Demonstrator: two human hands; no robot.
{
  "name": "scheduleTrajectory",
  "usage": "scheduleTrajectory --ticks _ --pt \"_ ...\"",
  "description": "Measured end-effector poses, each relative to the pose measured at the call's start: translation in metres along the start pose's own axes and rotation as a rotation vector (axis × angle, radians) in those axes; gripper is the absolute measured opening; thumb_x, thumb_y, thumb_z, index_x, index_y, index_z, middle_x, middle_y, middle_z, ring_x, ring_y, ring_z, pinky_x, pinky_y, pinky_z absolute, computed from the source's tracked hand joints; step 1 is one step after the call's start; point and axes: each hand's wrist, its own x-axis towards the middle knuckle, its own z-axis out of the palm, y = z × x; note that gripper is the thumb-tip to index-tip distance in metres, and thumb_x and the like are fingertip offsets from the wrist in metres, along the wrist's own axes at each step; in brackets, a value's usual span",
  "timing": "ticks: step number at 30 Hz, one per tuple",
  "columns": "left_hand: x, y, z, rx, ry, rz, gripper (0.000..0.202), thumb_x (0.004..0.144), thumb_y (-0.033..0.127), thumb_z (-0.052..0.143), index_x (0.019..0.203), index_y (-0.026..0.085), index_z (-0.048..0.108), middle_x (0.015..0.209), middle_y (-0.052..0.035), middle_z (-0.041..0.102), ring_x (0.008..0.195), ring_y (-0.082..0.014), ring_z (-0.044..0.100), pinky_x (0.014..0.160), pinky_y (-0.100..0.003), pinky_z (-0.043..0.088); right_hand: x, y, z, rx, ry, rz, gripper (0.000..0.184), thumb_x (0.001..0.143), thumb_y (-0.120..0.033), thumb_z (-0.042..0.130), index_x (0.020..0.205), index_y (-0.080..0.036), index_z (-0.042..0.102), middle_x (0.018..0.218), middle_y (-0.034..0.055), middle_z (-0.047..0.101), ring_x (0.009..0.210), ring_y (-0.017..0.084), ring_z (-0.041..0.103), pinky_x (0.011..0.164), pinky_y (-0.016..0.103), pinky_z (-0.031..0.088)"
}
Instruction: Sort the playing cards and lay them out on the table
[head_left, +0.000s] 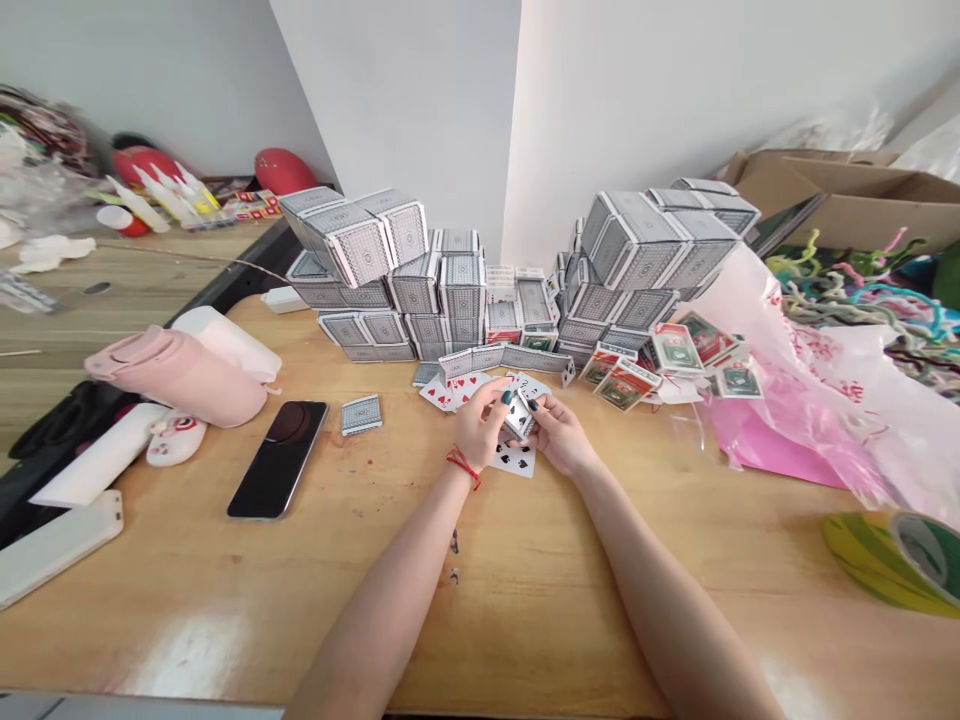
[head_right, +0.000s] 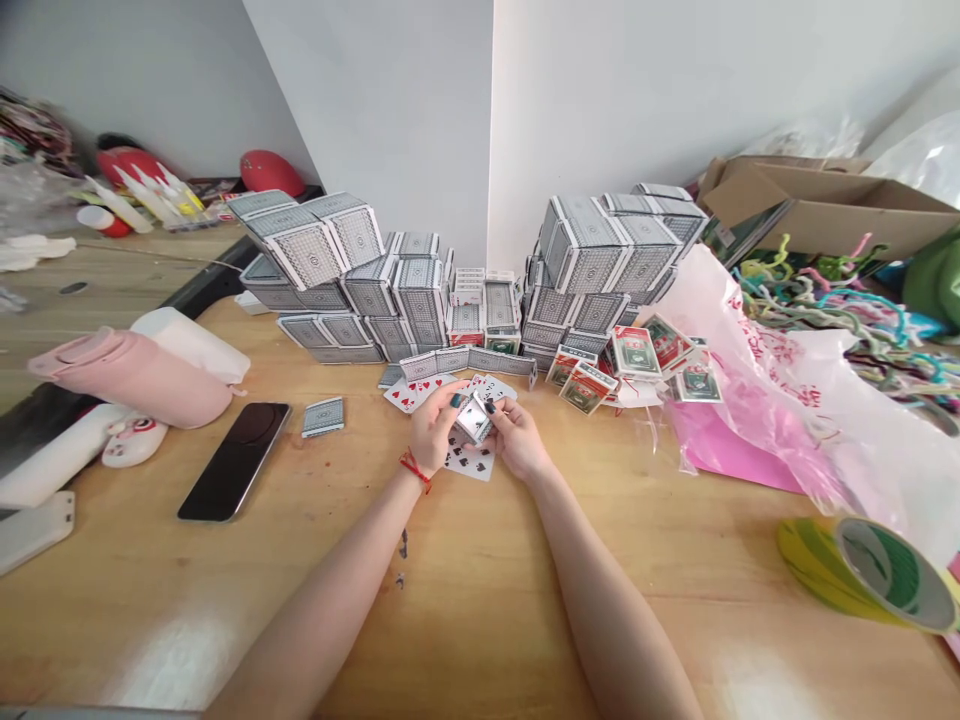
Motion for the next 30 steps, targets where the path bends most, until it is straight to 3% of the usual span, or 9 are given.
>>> scheduleTrajectory --ticks 2,4,12,22,27,30 --pt "-0.001 -0.001 0.007 0.064 0.024 -0.074 0.033 0.079 0.041 0.049 0.097 0.016 0.06 0.088 -0.0066 0.064 0.076 -0.0155 0.058 0.063 -0.024 0.045 0.001 0.001 0.002 -0.032 0.034 -0.042 0.029 0.069 -0.038 0.067 0.072 -0.021 0.043 0.059 -0.0044 0.055 0.052 0.012 0.057 0.045 0.026 0.052" --pt "-0.002 -0.002 0.013 0.151 0.023 -0.105 0.031 0.076 0.044 0.052 0.086 0.017 0.061 0.074 -0.0031 0.063 0.066 -0.013 0.055 0.057 -0.022 0.042 0.001 0.003 0.004 -0.066 0.051 -0.072 0.03 0.069 -0.04 0.067 0.071 -0.021 0.043 0.057 -0.0055 0.053 0.048 0.01 0.053 0.044 0.023 0.05" --pt "-0.003 -0.002 0.012 0.262 0.062 -0.03 0.034 0.08 0.046 0.047 0.064 0.016 0.055 0.054 0.0021 0.047 0.054 -0.009 0.042 0.051 -0.019 0.033 0.001 0.005 0.003 -0.177 0.023 -0.097 0.032 0.067 -0.045 0.067 0.071 -0.021 0.046 0.063 -0.0035 0.054 0.055 0.011 0.053 0.051 0.025 0.05" --pt "-0.004 -0.005 0.011 0.27 0.096 0.01 0.028 0.081 0.037 0.047 0.066 0.017 0.059 0.057 0.0003 0.053 0.057 -0.0106 0.047 0.054 -0.021 0.037 -0.001 0.002 0.005 -0.258 -0.027 -0.093 0.028 0.07 -0.043 0.065 0.073 -0.02 0.047 0.059 -0.0051 0.051 0.052 0.009 0.051 0.053 0.023 0.048" --pt "-0.003 -0.009 0.012 0.167 0.158 -0.024 0.019 0.078 0.032 0.052 0.082 0.018 0.065 0.082 -0.0052 0.067 0.077 -0.0157 0.059 0.07 -0.026 0.046 -0.004 -0.001 0.008 -0.281 -0.083 -0.082 0.028 0.071 -0.044 0.063 0.075 -0.021 0.048 0.063 -0.0027 0.057 0.058 0.013 0.057 0.058 0.029 0.051" --pt "-0.001 -0.009 0.012 0.196 0.206 -0.04 0.019 0.077 0.032 0.053 0.078 0.017 0.065 0.078 -0.005 0.067 0.073 -0.015 0.059 0.067 -0.025 0.045 -0.004 0.0 0.007 -0.299 -0.108 -0.07 0.027 0.071 -0.044 0.063 0.077 -0.021 0.049 0.067 -0.0009 0.06 0.062 0.015 0.06 0.06 0.03 0.051"
